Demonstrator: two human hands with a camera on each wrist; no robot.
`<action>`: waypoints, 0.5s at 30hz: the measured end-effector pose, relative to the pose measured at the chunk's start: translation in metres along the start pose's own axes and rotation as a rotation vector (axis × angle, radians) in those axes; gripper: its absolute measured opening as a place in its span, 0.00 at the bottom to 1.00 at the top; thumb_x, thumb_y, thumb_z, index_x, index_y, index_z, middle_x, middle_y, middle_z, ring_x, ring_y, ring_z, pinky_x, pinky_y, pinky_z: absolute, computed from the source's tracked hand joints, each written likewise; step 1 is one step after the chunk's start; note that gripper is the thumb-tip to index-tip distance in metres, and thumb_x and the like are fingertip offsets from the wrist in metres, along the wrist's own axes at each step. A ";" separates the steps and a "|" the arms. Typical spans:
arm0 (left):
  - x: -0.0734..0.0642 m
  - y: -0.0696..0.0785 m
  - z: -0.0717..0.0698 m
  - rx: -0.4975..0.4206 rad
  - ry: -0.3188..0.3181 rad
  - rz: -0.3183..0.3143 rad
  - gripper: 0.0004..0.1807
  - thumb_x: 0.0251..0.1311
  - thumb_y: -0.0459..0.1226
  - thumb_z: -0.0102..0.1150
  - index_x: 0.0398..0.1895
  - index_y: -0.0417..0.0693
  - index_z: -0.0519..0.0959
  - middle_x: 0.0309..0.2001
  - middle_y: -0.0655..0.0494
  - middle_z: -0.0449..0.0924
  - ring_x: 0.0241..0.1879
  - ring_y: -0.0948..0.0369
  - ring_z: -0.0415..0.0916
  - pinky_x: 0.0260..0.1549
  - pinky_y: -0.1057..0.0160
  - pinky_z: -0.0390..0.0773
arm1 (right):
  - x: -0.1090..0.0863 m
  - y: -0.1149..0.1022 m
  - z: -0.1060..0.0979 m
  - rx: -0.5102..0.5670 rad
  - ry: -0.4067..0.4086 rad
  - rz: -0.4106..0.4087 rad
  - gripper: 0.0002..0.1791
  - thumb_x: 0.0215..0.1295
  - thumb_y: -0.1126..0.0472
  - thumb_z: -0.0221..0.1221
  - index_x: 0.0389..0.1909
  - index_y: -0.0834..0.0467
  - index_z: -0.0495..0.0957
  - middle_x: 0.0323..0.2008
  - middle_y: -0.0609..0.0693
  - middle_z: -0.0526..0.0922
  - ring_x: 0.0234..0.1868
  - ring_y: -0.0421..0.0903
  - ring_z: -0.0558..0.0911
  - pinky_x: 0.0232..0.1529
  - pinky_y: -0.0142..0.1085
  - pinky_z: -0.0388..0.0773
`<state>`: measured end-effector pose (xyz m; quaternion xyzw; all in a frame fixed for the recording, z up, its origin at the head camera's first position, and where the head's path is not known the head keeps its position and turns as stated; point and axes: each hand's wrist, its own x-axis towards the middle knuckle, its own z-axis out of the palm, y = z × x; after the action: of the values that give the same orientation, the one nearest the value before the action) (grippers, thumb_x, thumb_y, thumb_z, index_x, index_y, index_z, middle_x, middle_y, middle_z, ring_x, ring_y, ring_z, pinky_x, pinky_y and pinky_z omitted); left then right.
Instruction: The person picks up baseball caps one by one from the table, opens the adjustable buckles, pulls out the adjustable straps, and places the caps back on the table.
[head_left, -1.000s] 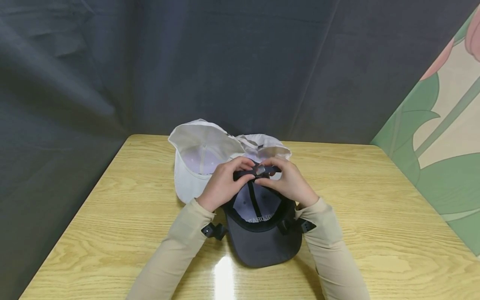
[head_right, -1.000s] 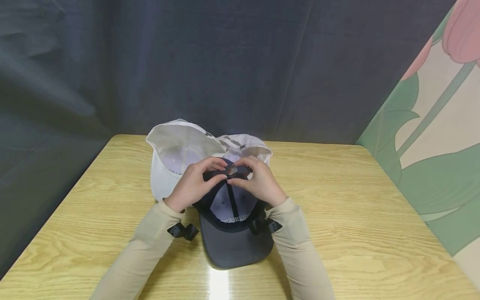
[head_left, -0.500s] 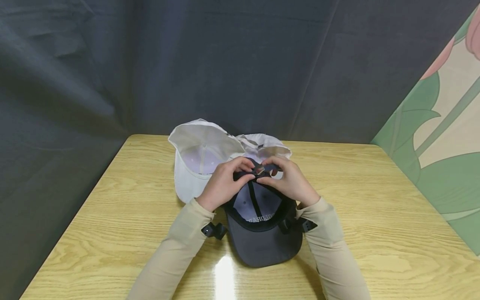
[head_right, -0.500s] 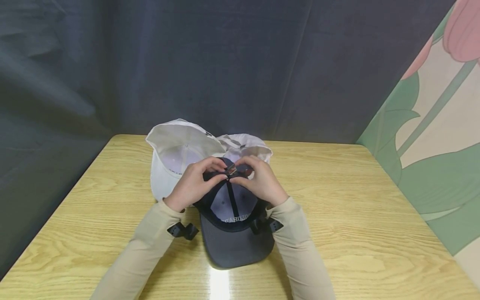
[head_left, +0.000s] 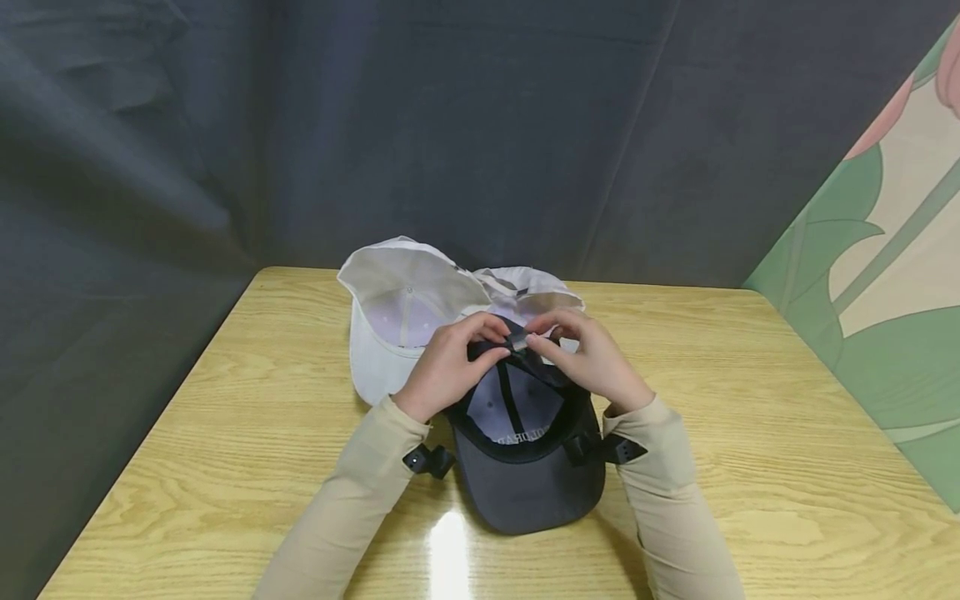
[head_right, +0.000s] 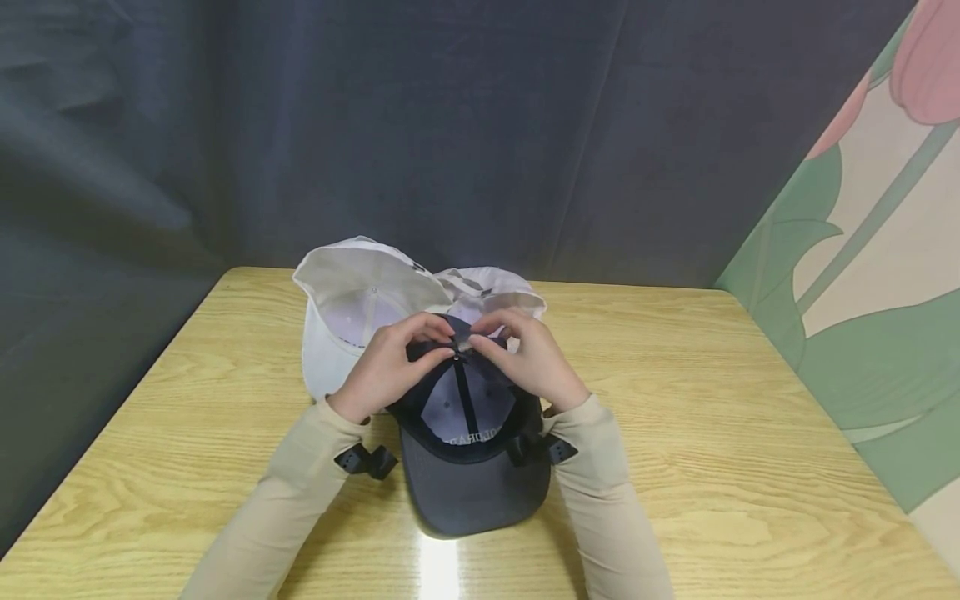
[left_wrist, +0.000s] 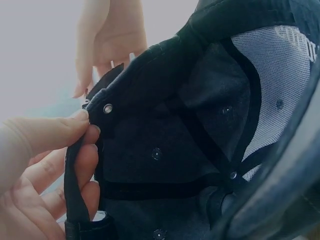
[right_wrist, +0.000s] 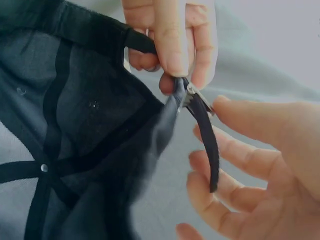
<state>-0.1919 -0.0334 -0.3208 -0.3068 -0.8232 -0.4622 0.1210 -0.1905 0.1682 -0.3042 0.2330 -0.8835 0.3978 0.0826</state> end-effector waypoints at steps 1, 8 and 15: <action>0.000 0.000 0.000 -0.001 0.000 -0.001 0.10 0.56 0.33 0.62 0.41 0.45 0.77 0.38 0.52 0.84 0.41 0.60 0.81 0.49 0.60 0.77 | 0.000 0.000 -0.001 -0.002 -0.006 0.011 0.10 0.60 0.64 0.61 0.41 0.62 0.80 0.41 0.57 0.82 0.42 0.51 0.77 0.54 0.53 0.73; -0.001 0.001 0.002 -0.004 -0.011 -0.006 0.10 0.57 0.33 0.62 0.42 0.45 0.77 0.37 0.52 0.84 0.41 0.60 0.81 0.49 0.60 0.77 | -0.001 -0.004 0.000 0.001 -0.022 -0.029 0.13 0.55 0.64 0.65 0.42 0.61 0.80 0.42 0.55 0.83 0.46 0.49 0.80 0.54 0.46 0.75; -0.001 0.000 0.005 0.010 0.001 0.020 0.12 0.54 0.31 0.63 0.42 0.44 0.77 0.38 0.51 0.84 0.40 0.59 0.81 0.48 0.61 0.77 | 0.000 -0.005 0.005 0.016 0.012 -0.071 0.13 0.54 0.66 0.65 0.42 0.62 0.81 0.42 0.55 0.83 0.46 0.45 0.79 0.51 0.32 0.74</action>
<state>-0.1904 -0.0295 -0.3240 -0.3144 -0.8223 -0.4568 0.1276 -0.1878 0.1613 -0.3041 0.2627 -0.8709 0.4031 0.1003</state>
